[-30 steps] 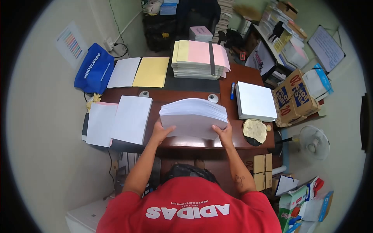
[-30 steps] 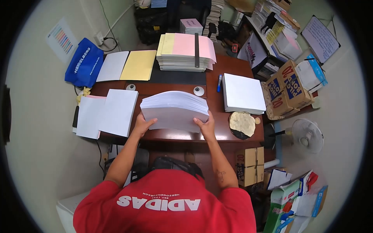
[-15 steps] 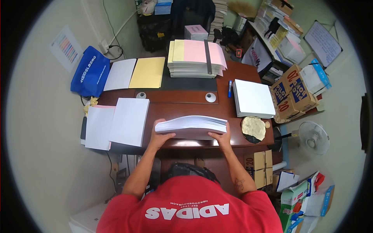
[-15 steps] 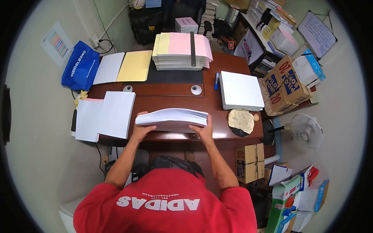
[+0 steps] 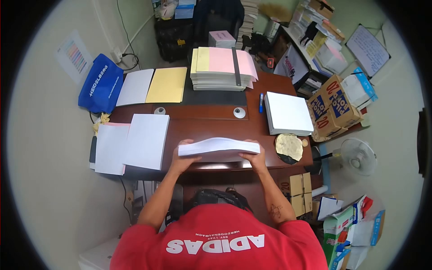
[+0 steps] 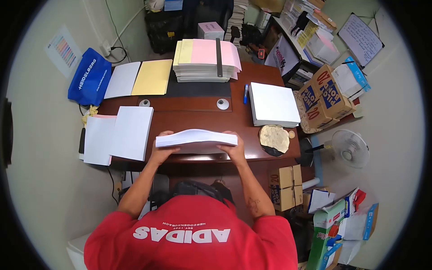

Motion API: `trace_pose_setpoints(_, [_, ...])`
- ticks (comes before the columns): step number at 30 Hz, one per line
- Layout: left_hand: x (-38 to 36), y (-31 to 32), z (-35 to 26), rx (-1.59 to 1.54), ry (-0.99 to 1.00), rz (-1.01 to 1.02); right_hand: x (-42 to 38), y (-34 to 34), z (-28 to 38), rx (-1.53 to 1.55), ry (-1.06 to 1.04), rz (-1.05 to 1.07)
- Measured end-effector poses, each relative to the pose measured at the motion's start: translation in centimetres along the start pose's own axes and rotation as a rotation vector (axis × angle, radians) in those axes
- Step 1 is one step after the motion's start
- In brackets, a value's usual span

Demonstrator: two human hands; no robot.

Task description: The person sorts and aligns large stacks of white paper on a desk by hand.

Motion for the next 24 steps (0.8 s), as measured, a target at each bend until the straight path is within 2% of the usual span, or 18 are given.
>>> trace_pose_setpoints(4, [-1.5,-0.5,1.6,0.156,-0.050,-0.025,0.1,-0.2,-1.4,-0.184,0.009,0.035])
trace_pose_setpoints(6, [-1.7,-0.6,2.4,0.197,-0.219,0.069,1.0,0.3,-0.6,-0.289,-0.017,0.037])
trace_pose_setpoints(8, [-2.1,-1.0,1.7,0.224,-0.207,0.000,2.7,1.1,1.1,-0.223,0.007,0.082])
trace_pose_setpoints(9, [-2.7,-0.9,1.5,0.237,-0.211,-0.048,4.0,1.6,1.9,-0.305,0.001,0.117])
trace_pose_setpoints(10, [-3.5,-0.5,1.0,0.057,-0.268,-0.131,5.3,2.1,2.8,-0.385,-0.002,0.150])
trace_pose_setpoints(12, [-5.2,0.7,1.1,-0.107,-0.448,-0.321,8.0,3.7,4.3,-0.525,-0.122,0.111])
trace_pose_setpoints(14, [-7.4,2.3,2.7,-0.259,-0.642,-0.490,9.6,4.8,5.7,-0.541,-0.216,-0.049])
trace_pose_setpoints(15, [-8.6,3.0,4.0,-0.335,-0.804,-0.528,12.0,4.3,2.7,-0.564,-0.256,-0.076])
trace_pose_setpoints(16, [-9.6,3.9,5.1,-0.474,-0.865,-0.603,11.4,3.7,3.4,-0.556,-0.245,-0.054])
trace_pose_setpoints(18, [-10.8,5.7,6.2,-0.717,-0.795,-0.710,10.3,2.0,1.2,-1.094,0.563,0.446])
trace_pose_setpoints(20, [-10.7,7.5,5.0,-0.722,-0.789,-0.776,6.4,-0.9,-4.4,-0.973,0.818,0.642])
trace_pose_setpoints(22, [-11.7,9.5,4.1,-0.720,-0.790,-0.853,2.2,-1.1,-7.3,-0.669,0.896,0.745])
trace_pose_setpoints(23, [-12.0,10.8,3.8,-0.744,-0.789,-0.879,1.9,-0.6,-8.0,-0.479,0.856,0.690])
trace_pose_setpoints(24, [-12.5,12.2,3.7,-0.768,-0.791,-0.900,1.2,-0.1,-8.3,-0.475,0.870,0.705])
Point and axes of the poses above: each hand's wrist, its own x-axis towards the middle knuckle, its own y-axis out of the palm, z = x × y, the point moved 4 cm from there along x, towards the middle knuckle, and after that the axes turned 14 degrees about y, right-handed, at the moved point
